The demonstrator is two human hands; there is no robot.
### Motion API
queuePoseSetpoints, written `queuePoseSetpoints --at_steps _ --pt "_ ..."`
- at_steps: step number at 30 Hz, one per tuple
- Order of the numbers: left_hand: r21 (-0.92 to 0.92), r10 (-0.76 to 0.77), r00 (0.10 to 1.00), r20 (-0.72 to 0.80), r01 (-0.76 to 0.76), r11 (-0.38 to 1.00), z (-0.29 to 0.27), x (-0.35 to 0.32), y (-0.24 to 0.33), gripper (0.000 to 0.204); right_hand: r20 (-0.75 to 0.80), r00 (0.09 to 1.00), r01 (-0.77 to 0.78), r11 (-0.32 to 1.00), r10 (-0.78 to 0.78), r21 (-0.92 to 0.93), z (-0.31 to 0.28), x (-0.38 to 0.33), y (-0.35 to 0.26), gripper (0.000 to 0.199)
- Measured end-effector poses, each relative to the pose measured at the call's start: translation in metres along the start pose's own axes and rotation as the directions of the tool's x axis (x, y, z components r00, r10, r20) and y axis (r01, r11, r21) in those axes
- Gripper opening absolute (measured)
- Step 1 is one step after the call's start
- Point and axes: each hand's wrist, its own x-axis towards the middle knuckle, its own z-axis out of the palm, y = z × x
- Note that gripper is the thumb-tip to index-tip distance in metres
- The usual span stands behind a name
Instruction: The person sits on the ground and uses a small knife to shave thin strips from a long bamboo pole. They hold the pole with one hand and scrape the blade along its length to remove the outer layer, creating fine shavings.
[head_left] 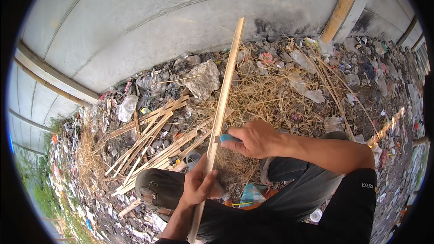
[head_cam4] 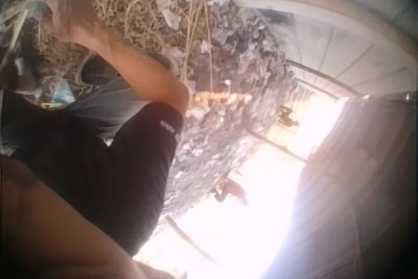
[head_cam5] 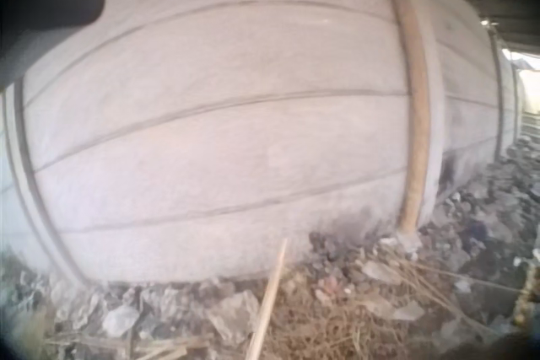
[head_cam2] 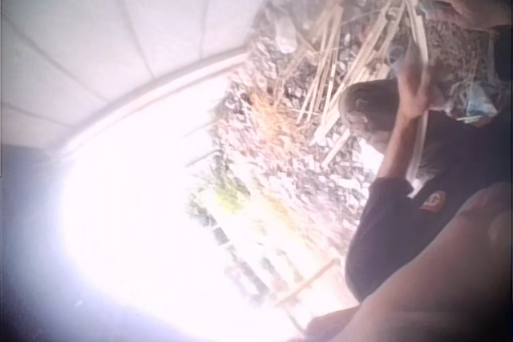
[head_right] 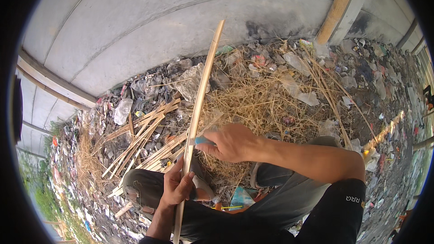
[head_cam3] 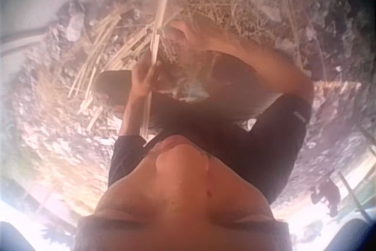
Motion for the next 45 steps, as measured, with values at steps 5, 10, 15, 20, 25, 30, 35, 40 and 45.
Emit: queuePoseSetpoints --at_steps 5,10,15,20,25,30,35,40,45 --pt "0.004 -0.185 0.976 0.114 0.186 0.983 -0.005 -0.024 -0.001 0.068 -0.438 0.835 -0.345 0.937 0.333 0.055 -0.099 0.035 0.115 0.074" --pt "0.0 -0.199 0.937 0.287 0.208 0.978 -0.002 -0.033 -0.01 0.068 -0.675 0.368 -0.429 0.761 0.639 0.486 -0.164 -0.015 0.231 0.066" --pt "0.02 -0.224 0.946 0.234 0.226 0.974 0.0 -0.025 -0.004 0.066 -0.461 0.516 -0.132 0.599 0.722 0.79 -0.163 -0.032 0.17 0.056" --pt "-0.121 -0.145 0.945 0.293 0.187 0.975 0.001 -0.019 -0.005 0.064 -0.306 0.783 -0.158 0.65 0.541 0.743 -0.13 -0.008 0.107 0.047" --pt "-0.144 -0.087 0.949 0.303 0.136 0.98 0.0 -0.012 0.001 0.065 -0.266 0.855 -0.205 0.762 0.445 0.615 -0.095 0.008 0.075 0.043" --pt "-0.263 -0.119 0.901 0.418 0.245 0.933 -0.004 -0.006 0.013 0.082 -0.192 0.927 -0.117 0.736 0.322 0.667 -0.078 0.009 0.043 0.043" --pt "-0.446 -0.011 0.848 0.53 0.29 0.847 -0.006 -0.009 0.01 0.088 -0.138 0.923 -0.089 0.55 0.359 0.831 -0.088 0.007 0.021 0.031" --pt "-0.45 0.024 0.84 0.542 0.267 0.852 0.0 -0.016 0.012 0.091 -0.347 0.822 0.089 0.499 0.452 0.862 -0.099 0.005 0.013 0.036" --pt "-0.268 -0.009 0.863 0.504 0.167 0.949 0.002 -0.039 0.021 0.084 -0.656 0.511 0.431 0.494 0.556 0.755 -0.157 -0.027 0.02 0.036"
